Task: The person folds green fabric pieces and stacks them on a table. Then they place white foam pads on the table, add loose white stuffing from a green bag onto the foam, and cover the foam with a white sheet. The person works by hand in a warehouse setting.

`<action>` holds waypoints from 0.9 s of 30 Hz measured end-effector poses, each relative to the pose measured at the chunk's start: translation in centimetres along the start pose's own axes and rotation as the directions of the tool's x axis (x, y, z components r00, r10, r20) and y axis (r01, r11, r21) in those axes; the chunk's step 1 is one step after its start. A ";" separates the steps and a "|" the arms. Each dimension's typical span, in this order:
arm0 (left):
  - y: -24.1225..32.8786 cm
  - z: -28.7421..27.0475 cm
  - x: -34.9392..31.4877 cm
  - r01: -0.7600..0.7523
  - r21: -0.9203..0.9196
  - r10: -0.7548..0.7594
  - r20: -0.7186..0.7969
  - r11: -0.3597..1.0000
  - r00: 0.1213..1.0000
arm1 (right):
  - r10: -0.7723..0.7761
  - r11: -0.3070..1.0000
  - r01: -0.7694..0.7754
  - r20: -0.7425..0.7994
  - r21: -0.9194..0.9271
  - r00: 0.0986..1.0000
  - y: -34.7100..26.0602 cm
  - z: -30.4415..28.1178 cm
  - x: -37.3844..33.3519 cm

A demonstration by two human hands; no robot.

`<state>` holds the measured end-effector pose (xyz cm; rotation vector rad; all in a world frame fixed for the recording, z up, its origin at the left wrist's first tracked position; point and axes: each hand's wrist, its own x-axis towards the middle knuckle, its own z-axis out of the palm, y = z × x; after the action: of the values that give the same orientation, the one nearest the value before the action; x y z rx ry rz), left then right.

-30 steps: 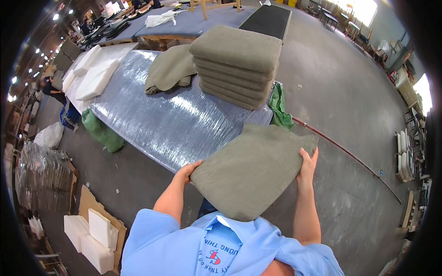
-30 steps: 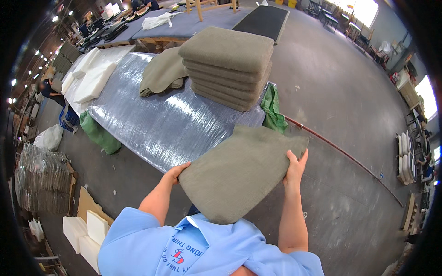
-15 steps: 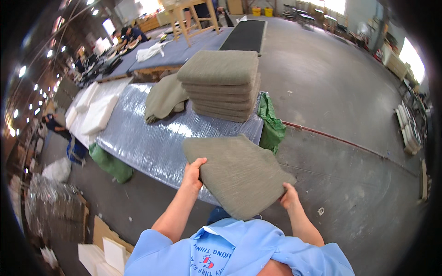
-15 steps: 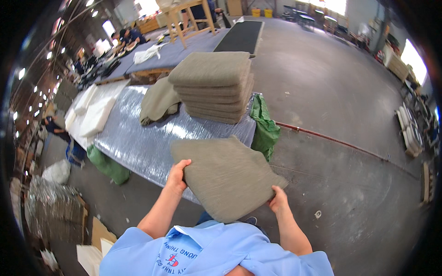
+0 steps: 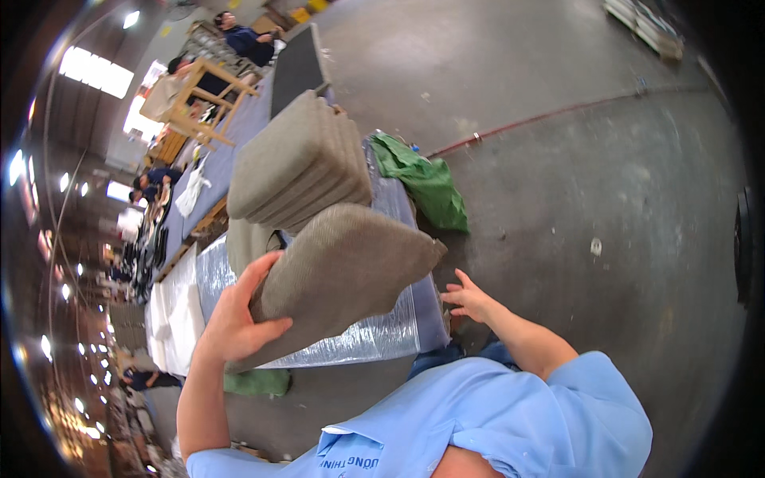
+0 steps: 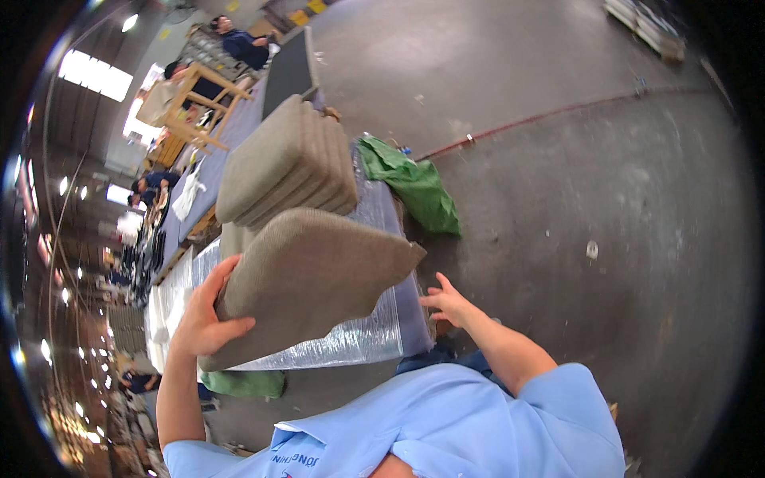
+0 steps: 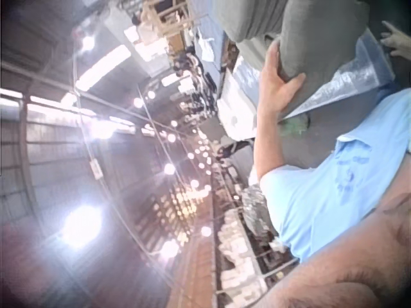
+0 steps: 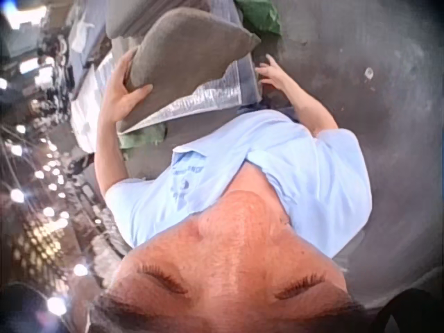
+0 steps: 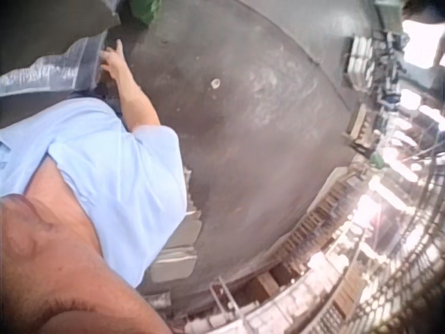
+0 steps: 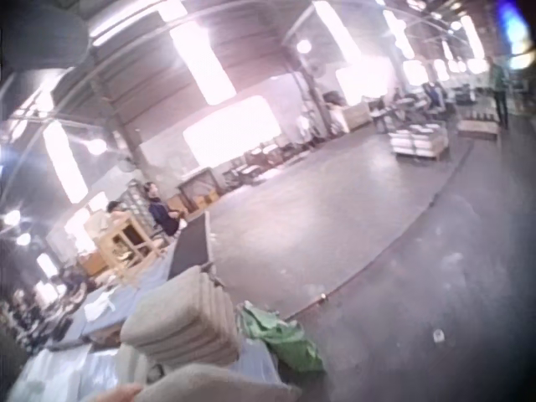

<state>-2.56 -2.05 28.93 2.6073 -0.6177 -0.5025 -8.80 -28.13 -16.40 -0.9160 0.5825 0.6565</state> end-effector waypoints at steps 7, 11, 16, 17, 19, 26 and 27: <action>-4.6 9.0 1.5 0.079 0.045 -0.090 0.340 0.996 0.936 | 0.144 0.946 -0.135 -0.009 0.296 0.989 8.2 -1.6 2.0; -5.6 13.6 1.1 0.136 0.117 -0.175 0.458 0.984 0.872 | 0.242 0.933 -0.183 -0.164 0.309 0.956 11.1 -2.8 2.0; -4.1 12.9 4.4 0.160 -0.010 -0.108 0.695 0.987 0.711 | 0.185 0.879 -0.067 -0.207 0.472 0.961 12.5 -4.0 3.1; -4.4 12.6 5.5 0.182 -0.071 -0.067 0.755 0.981 0.653 | 0.166 0.843 -0.023 -0.219 0.537 0.962 12.8 -4.2 3.4; -8.1 13.2 9.0 0.464 -0.180 -0.047 0.899 0.867 0.435 | 0.193 0.826 -0.018 -0.253 0.564 0.948 13.4 -4.3 4.2; -17.2 38.8 25.7 -0.036 -0.049 0.060 0.728 0.998 0.683 | 0.203 0.753 0.110 -0.389 0.649 0.898 15.3 -3.9 6.2; -17.5 42.6 27.1 -0.165 -0.027 0.135 0.711 0.986 0.690 | 0.162 0.722 0.162 -0.393 0.672 0.905 15.9 -3.8 6.7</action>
<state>7.81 -14.02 -22.10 2.2946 -1.0723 -1.4919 -16.57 -22.50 -31.27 -0.3243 1.1360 0.1745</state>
